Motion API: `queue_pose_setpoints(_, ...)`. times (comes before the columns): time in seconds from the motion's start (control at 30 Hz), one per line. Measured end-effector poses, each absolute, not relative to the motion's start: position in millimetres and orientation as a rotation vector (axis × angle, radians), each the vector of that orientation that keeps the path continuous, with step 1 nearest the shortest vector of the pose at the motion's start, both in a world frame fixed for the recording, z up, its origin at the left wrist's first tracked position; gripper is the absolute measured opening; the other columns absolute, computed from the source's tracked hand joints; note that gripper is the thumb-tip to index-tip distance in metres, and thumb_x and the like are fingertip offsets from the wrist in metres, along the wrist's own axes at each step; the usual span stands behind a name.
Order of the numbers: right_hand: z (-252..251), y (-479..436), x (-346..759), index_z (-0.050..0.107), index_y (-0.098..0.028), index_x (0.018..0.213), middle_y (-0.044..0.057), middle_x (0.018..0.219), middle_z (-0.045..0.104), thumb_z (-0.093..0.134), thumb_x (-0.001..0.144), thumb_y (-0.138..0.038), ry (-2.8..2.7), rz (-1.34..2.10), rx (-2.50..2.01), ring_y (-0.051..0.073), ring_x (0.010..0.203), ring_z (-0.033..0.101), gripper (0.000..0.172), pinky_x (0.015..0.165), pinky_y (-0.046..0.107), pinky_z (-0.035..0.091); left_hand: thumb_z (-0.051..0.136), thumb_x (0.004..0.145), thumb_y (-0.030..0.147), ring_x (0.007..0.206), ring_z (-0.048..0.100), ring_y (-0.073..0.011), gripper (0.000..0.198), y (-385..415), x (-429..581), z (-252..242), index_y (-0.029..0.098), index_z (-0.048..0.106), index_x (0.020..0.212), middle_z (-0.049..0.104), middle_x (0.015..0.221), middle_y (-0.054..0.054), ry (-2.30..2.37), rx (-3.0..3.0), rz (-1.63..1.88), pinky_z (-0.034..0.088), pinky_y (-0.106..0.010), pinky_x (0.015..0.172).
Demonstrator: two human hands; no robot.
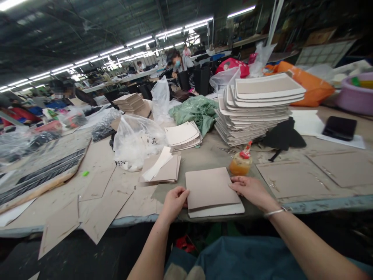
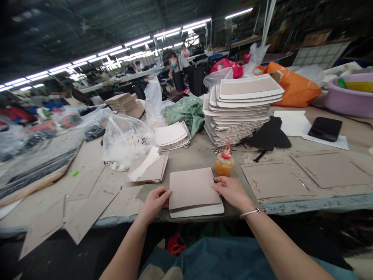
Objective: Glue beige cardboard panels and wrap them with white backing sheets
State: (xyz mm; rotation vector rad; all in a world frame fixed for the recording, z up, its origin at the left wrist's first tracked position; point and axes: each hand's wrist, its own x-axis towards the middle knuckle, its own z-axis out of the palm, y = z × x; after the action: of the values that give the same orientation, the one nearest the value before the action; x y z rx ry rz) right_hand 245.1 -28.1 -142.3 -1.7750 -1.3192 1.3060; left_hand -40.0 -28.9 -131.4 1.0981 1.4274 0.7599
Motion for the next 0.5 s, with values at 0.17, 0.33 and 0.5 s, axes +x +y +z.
queue_pose_setpoints(0.17,-145,-28,243,0.062,-0.016,0.098,0.004,0.085,0.069,0.058,0.074,-0.032,-1.450,1.224,-1.843,0.015,0.067,0.061,0.029,0.062,0.024,0.045,0.062,0.065,0.050,0.047,0.051,-0.0107,0.034,-32,-43,-137,0.018,0.050,0.065,0.048,0.052,0.006,1.460,1.090,0.739,0.048,-0.023,0.048)
queue_pose_setpoints(0.33,-146,-26,244,0.061,-0.017,0.094,0.003,0.079,0.068,0.059,0.074,-0.031,-1.512,1.176,-1.876,0.016,0.067,0.062,0.025,0.061,0.024,0.044,0.055,0.072,0.048,0.046,0.051,-0.0124,0.031,-28,-43,-145,0.018,0.051,0.063,0.048,0.050,0.004,1.550,1.245,0.702,0.044,-0.023,0.046)
queue_pose_setpoints(0.5,-140,-24,242,0.059,-0.017,0.091,0.002,0.074,0.068,0.059,0.074,-0.029,-1.518,1.177,-1.915,0.016,0.065,0.061,0.021,0.060,0.024,0.043,0.050,0.077,0.043,0.048,0.052,-0.0135,0.030,-24,-43,-146,0.018,0.053,0.060,0.051,0.048,0.002,1.663,1.505,0.633,0.036,-0.022,0.048)
